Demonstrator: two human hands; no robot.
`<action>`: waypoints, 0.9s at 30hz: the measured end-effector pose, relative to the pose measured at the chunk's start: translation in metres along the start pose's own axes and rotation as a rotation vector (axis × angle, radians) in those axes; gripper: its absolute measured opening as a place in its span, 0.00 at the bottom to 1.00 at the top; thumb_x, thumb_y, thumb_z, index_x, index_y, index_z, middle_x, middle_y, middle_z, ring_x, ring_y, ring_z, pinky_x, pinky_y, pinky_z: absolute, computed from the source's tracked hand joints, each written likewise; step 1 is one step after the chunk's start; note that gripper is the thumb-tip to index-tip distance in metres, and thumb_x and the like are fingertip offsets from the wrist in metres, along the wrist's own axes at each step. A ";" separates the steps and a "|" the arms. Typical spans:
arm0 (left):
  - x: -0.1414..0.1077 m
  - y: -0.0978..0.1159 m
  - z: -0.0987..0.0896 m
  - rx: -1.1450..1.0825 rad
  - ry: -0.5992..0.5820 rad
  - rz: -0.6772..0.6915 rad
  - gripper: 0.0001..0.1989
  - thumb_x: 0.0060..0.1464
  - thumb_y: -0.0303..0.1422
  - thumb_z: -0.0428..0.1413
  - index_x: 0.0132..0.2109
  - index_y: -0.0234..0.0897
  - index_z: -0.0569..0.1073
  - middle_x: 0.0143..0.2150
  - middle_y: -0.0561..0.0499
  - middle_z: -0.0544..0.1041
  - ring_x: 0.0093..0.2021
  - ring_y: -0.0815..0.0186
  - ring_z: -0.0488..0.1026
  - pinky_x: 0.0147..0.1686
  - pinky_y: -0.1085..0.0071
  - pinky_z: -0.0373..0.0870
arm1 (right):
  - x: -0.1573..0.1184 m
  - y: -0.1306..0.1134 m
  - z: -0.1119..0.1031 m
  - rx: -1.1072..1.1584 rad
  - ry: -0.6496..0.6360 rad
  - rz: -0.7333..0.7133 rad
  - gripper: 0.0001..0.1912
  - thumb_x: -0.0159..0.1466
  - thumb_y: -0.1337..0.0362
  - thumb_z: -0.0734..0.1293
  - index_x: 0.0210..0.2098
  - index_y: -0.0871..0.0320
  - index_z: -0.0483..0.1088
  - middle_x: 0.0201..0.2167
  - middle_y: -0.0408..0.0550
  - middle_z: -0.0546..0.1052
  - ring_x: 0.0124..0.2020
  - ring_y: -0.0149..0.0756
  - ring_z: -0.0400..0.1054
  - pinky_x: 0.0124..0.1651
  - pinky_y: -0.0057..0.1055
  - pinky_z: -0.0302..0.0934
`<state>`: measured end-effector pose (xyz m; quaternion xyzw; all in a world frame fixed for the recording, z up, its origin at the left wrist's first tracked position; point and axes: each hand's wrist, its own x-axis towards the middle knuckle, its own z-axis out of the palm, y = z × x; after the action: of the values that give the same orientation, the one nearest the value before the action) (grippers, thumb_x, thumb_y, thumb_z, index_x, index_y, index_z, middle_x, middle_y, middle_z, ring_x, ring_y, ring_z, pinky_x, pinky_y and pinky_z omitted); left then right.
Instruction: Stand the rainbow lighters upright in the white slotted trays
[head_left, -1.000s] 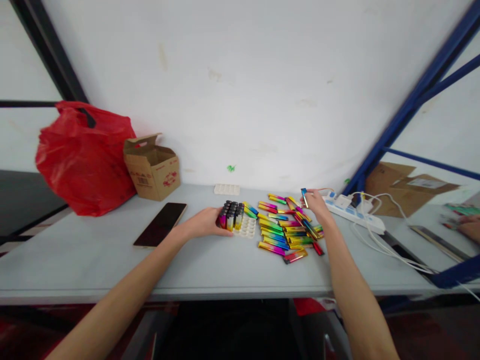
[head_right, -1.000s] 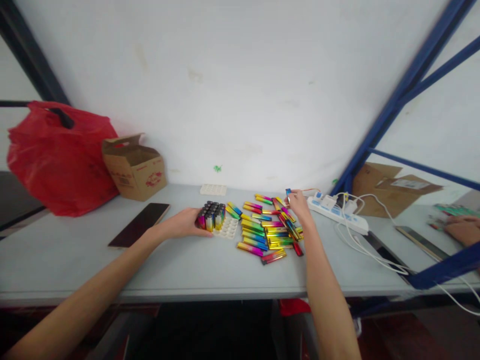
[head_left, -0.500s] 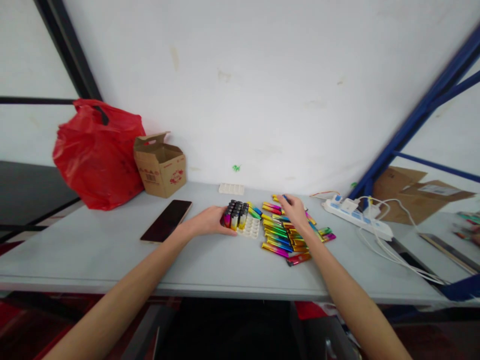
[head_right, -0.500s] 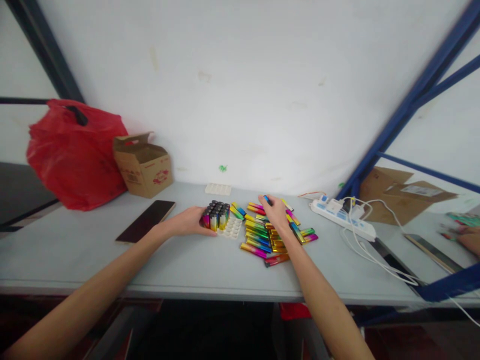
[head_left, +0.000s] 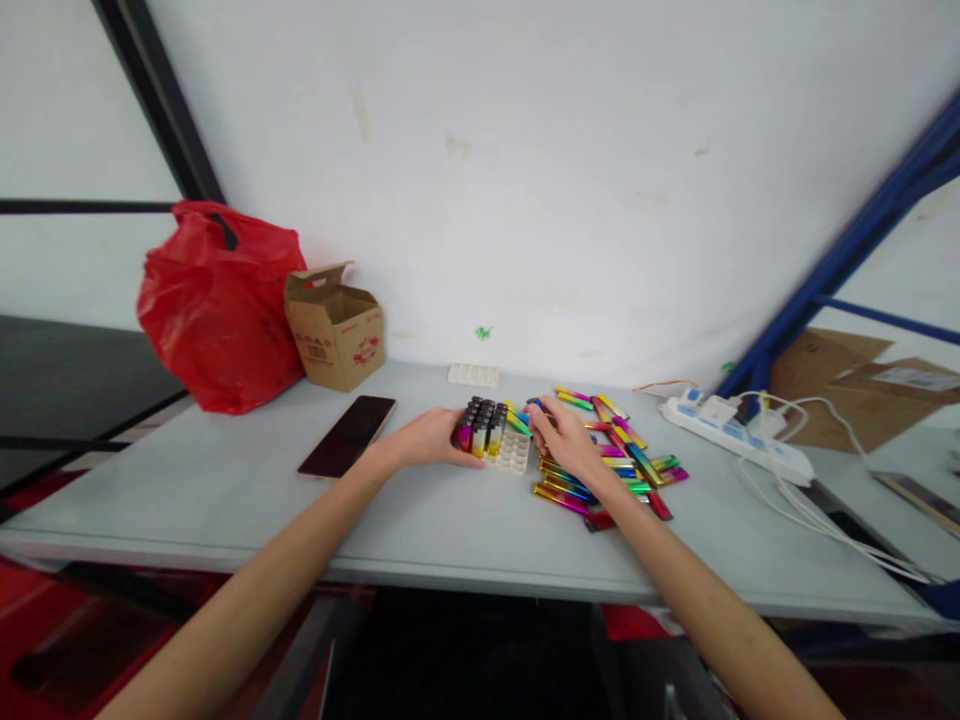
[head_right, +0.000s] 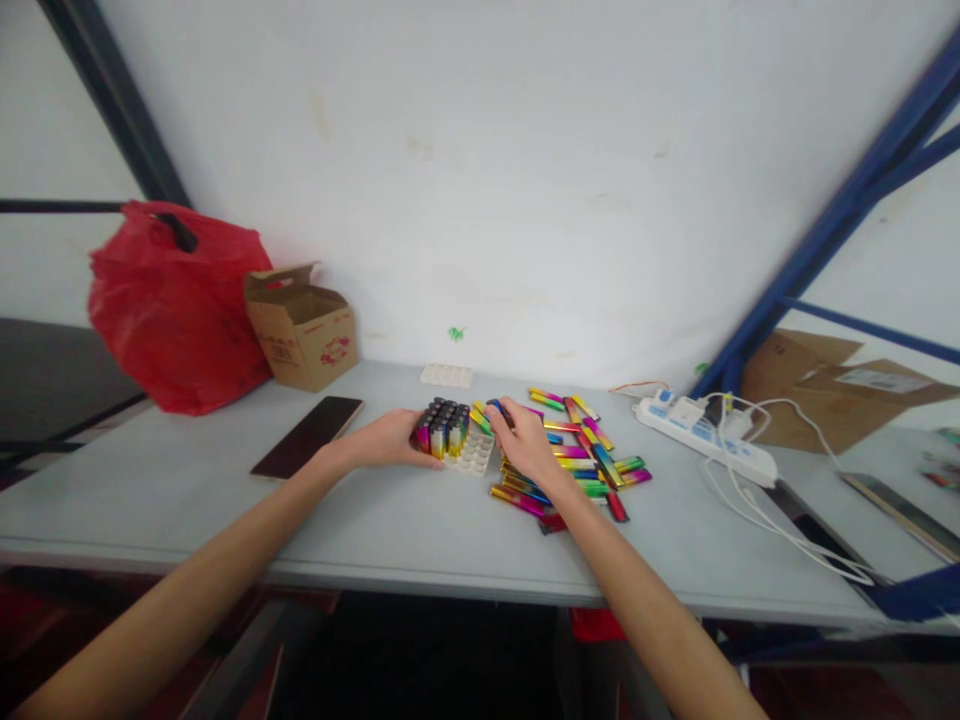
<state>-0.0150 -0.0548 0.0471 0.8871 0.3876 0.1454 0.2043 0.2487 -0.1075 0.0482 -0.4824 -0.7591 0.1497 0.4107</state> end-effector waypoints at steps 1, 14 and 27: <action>0.000 0.000 0.000 0.002 -0.001 -0.006 0.38 0.42 0.58 0.65 0.53 0.38 0.74 0.49 0.46 0.82 0.46 0.52 0.79 0.45 0.66 0.72 | -0.001 -0.002 0.001 -0.010 -0.009 -0.040 0.20 0.74 0.50 0.55 0.33 0.55 0.64 0.26 0.43 0.70 0.27 0.34 0.63 0.32 0.30 0.56; -0.001 0.008 -0.004 0.010 -0.014 -0.001 0.37 0.43 0.58 0.65 0.53 0.37 0.75 0.46 0.47 0.83 0.43 0.53 0.79 0.42 0.67 0.71 | -0.007 -0.014 0.007 -0.146 -0.185 -0.140 0.20 0.72 0.51 0.62 0.28 0.56 0.68 0.23 0.44 0.77 0.25 0.34 0.70 0.30 0.29 0.56; 0.000 0.001 -0.001 0.048 0.009 -0.004 0.34 0.42 0.58 0.64 0.49 0.38 0.75 0.41 0.47 0.82 0.39 0.55 0.79 0.37 0.67 0.71 | -0.007 -0.035 0.023 -0.650 -0.277 -0.145 0.23 0.74 0.48 0.56 0.37 0.56 0.74 0.30 0.50 0.79 0.30 0.39 0.72 0.30 0.32 0.53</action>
<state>-0.0145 -0.0552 0.0488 0.8903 0.3936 0.1398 0.1814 0.2108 -0.1270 0.0524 -0.5080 -0.8477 -0.0647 0.1386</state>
